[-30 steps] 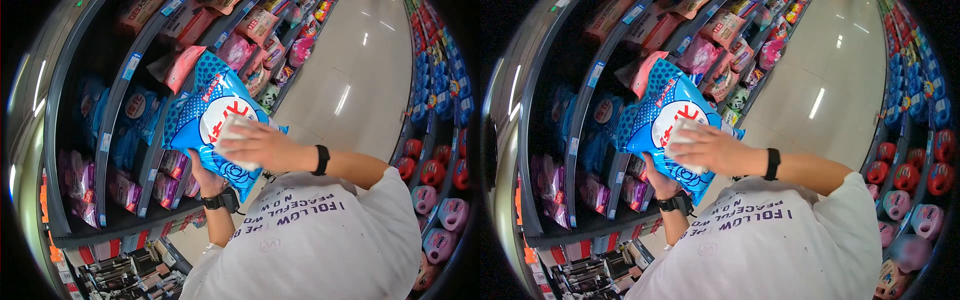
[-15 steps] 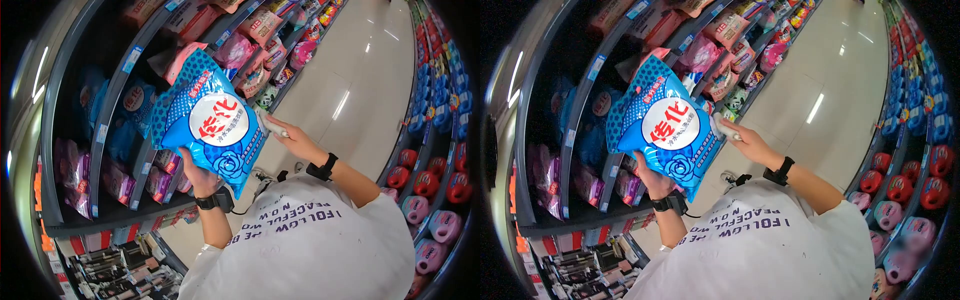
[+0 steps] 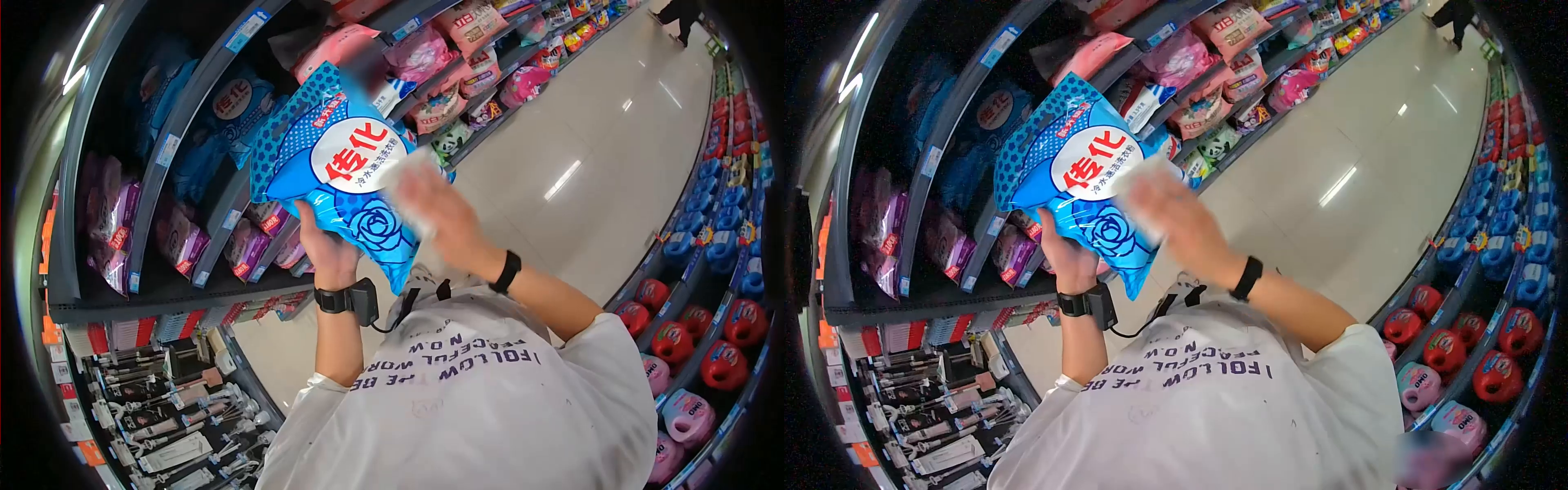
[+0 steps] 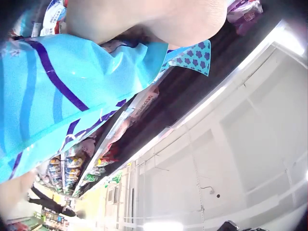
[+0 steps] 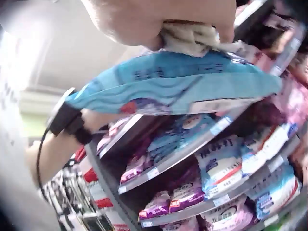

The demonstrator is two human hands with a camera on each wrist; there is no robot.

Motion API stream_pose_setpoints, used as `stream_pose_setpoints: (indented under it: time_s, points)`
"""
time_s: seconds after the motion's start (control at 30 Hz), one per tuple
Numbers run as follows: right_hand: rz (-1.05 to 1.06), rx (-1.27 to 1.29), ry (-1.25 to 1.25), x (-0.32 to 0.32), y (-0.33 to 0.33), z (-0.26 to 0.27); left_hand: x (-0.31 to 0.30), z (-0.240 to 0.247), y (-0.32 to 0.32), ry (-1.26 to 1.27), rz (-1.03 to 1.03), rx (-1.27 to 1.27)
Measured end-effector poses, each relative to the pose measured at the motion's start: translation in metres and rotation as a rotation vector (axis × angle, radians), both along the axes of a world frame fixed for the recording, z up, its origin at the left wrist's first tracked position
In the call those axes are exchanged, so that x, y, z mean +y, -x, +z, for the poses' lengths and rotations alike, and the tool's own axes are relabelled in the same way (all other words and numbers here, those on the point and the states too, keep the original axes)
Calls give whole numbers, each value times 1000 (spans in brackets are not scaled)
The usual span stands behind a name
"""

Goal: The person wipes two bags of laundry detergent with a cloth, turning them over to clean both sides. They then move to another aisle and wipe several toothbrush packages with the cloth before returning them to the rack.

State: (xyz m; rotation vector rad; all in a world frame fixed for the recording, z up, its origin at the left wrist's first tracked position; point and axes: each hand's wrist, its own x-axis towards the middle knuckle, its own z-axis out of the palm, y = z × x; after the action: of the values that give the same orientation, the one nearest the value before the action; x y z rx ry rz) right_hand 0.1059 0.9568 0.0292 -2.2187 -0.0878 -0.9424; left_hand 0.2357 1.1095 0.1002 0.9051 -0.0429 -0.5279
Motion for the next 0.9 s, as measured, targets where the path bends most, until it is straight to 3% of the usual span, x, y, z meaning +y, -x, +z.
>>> stream_pose_setpoints:
  time_s: [0.03, 0.1, 0.27, 0.4, 0.47, 0.5, 0.53, 0.6, 0.67, 0.73, 0.77, 0.83, 0.9]
  points:
    - [8, 5, 9, -6, -8, -14, 2, 4, 2, 64, -4, 16]
    - [-38, 122, -529, -11, -23, -34, 12, -1, -5, 114, -22, 48]
    - [71, 218, -376, 63, -11, -3, 40, -18, -31, 184, 7, -8]
    - [187, 238, -545, 82, -50, -6, 65, -22, -35, 102, 64, -26]
    - [163, 469, -1666, 90, -77, -5, 80, -25, -30, 21, -9, -71]
    - [190, 405, -1767, 95, -89, -20, 87, -40, -31, -53, -26, -158]
    - [198, 410, -1744, 99, -100, -34, 95, -54, -33, -124, -40, -245]
    - [356, 456, -1953, 113, -118, -47, 113, -42, -27, -370, -169, -550]
    - [437, 409, -1863, 132, -122, -49, 122, -43, -35, -331, -288, -857]
    - [627, 115, -1846, 154, -113, -27, 137, -22, -32, -605, -326, -1183]
    - [693, 99, -1912, 156, -115, -76, 148, -8, -31, -595, -329, -1174]
    - [656, 151, -1895, 176, -122, -72, 170, 21, -40, -822, -445, -1456]
    - [626, 243, -1860, 172, -111, -67, 198, 28, -66, -796, -484, -1464]
